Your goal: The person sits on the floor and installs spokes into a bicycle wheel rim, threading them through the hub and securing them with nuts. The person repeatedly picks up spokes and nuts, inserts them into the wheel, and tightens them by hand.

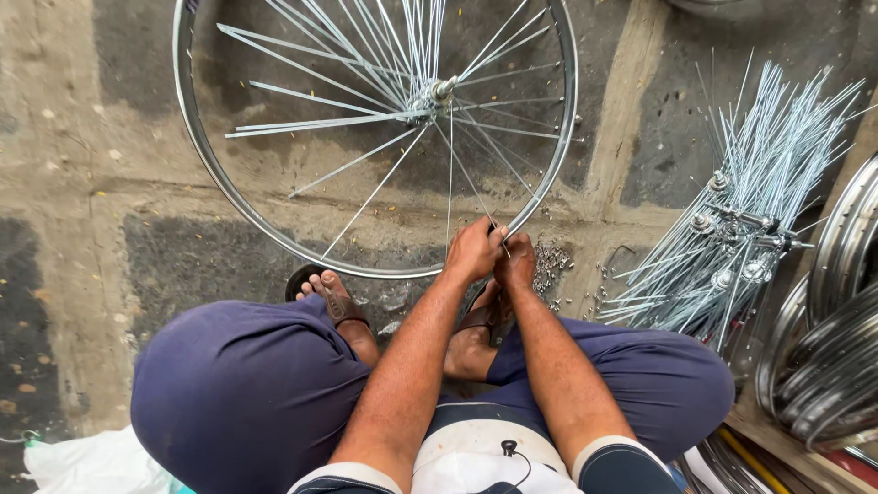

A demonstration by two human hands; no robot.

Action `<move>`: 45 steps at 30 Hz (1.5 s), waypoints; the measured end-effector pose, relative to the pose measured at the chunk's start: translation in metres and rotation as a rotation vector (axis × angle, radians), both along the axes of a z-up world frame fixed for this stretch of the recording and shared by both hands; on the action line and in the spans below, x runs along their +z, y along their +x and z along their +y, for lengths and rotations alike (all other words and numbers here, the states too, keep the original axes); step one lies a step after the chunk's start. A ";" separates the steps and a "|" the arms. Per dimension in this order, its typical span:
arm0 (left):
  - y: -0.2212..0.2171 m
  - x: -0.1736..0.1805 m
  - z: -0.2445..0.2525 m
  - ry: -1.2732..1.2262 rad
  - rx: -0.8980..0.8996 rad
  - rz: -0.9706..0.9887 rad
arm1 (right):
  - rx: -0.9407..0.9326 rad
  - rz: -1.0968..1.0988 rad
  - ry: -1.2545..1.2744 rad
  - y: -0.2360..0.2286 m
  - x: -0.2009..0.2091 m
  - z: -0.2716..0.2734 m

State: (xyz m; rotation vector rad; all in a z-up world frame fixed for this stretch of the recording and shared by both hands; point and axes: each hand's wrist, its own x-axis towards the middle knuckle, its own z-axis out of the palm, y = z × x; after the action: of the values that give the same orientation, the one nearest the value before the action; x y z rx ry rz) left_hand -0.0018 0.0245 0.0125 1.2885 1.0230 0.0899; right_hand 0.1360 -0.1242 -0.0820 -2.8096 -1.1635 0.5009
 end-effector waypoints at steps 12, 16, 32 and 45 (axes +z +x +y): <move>0.002 -0.009 -0.003 0.016 -0.039 0.028 | -0.952 0.463 0.783 0.066 0.026 0.018; 0.006 -0.020 -0.013 0.032 -0.020 0.029 | -0.732 0.375 0.878 0.096 0.042 0.038; 0.009 -0.033 -0.012 -0.075 -0.112 0.082 | -0.941 0.782 0.507 0.108 0.040 0.157; 0.013 -0.084 -0.045 0.017 -0.023 -0.112 | -0.601 0.512 0.916 0.058 0.066 0.150</move>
State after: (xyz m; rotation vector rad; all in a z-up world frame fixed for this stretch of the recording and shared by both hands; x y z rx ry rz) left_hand 0.0108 -0.0203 -0.0717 1.2961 0.9130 0.1515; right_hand 0.1936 0.0258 -0.0162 -1.9010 -0.2738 0.4309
